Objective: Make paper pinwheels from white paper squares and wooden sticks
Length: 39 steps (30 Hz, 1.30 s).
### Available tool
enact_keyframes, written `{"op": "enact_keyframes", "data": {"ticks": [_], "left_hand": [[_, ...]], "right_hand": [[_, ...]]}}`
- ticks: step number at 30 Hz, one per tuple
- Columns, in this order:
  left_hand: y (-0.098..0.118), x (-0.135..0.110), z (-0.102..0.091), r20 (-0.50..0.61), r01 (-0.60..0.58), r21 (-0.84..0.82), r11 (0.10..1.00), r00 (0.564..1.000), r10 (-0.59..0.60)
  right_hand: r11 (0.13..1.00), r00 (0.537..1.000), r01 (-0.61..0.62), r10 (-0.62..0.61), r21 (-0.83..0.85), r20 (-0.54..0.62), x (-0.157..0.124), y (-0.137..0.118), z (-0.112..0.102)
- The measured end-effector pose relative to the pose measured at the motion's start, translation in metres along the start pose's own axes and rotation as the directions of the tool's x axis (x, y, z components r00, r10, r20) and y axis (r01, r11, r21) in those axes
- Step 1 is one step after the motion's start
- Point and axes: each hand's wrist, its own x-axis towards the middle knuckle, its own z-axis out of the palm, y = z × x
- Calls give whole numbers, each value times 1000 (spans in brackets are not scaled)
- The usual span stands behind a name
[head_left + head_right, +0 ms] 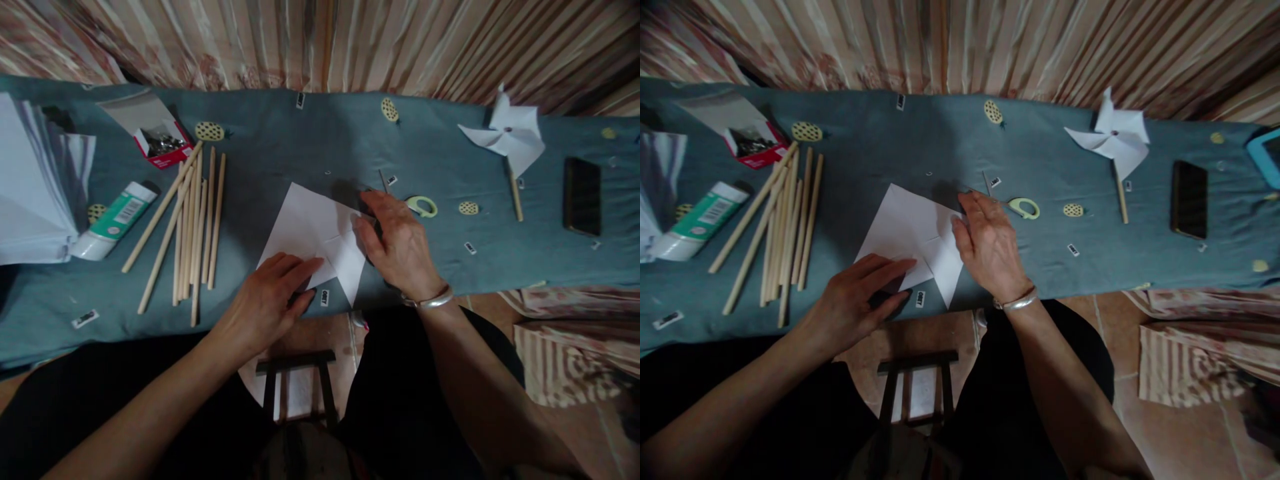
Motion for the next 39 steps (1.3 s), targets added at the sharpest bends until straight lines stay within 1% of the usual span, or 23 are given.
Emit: {"op": "enact_keyframes", "data": {"ticks": [2, 5, 9, 12, 15, 17, 19, 21, 22, 25, 28, 31, 35, 37, 39], "left_hand": [[0, 0, -4, 15, 14, 8, 1000, 1000, -14], [-4, 0, -12, 2, -4, 59, 998, 1000, 4], [-19, -1, -25, -12, -40, 189, 981, 999, 43], [-28, -1, -36, -105, -34, 268, 963, 992, 64], [-22, -1, -40, -189, -10, 339, 941, 979, 78], [-10, -1, -36, -202, -48, 349, 936, 971, 125], [4, -2, -26, -160, -149, 325, 934, 965, 210], [15, -2, -15, -61, -222, 328, 918, 965, 255], [19, -2, -10, -28, -237, 336, 912, 965, 261], [24, -2, 0, 46, -217, 378, 900, 975, 216], [24, -1, 2, 43, -203, 402, 893, 978, 203], [24, -2, 1, 29, -209, 413, 887, 976, 216], [27, -3, -1, 64, -228, 448, 865, 973, 223], [27, -4, -4, 80, -239, 443, 864, 970, 228], [23, -5, -8, 90, -270, 405, 874, 963, 255]], "right_hand": [[1000, 1000, -17, 17, 20, -12, 2, 1, -3], [998, 999, -44, 44, 34, -3, 1, 0, -8], [997, 998, -60, 60, 49, 12, -8, -7, -14], [993, 994, -103, 101, 54, 36, -17, -14, -17], [990, 990, -136, 134, 46, 33, -23, -18, -18], [992, 993, -121, 121, 38, -4, -24, -18, -18], [995, 996, -89, 90, 37, -28, -23, -16, -17], [997, 998, -52, 53, 48, -18, -22, -15, -17], [998, 999, -37, 38, 55, -11, -22, -14, -16], [998, 999, -31, 32, 54, -21, -22, -12, -15], [998, 998, -49, 50, 35, -48, -21, -8, -13], [999, 998, -38, 39, 36, -42, -19, -7, -11], [998, 998, -35, 38, 47, -53, -17, -7, -10], [997, 998, -22, 26, 71, -57, -18, -6, -13], [992, 1000, 14, -11, 122, -27, -20, -4, -17]]}}
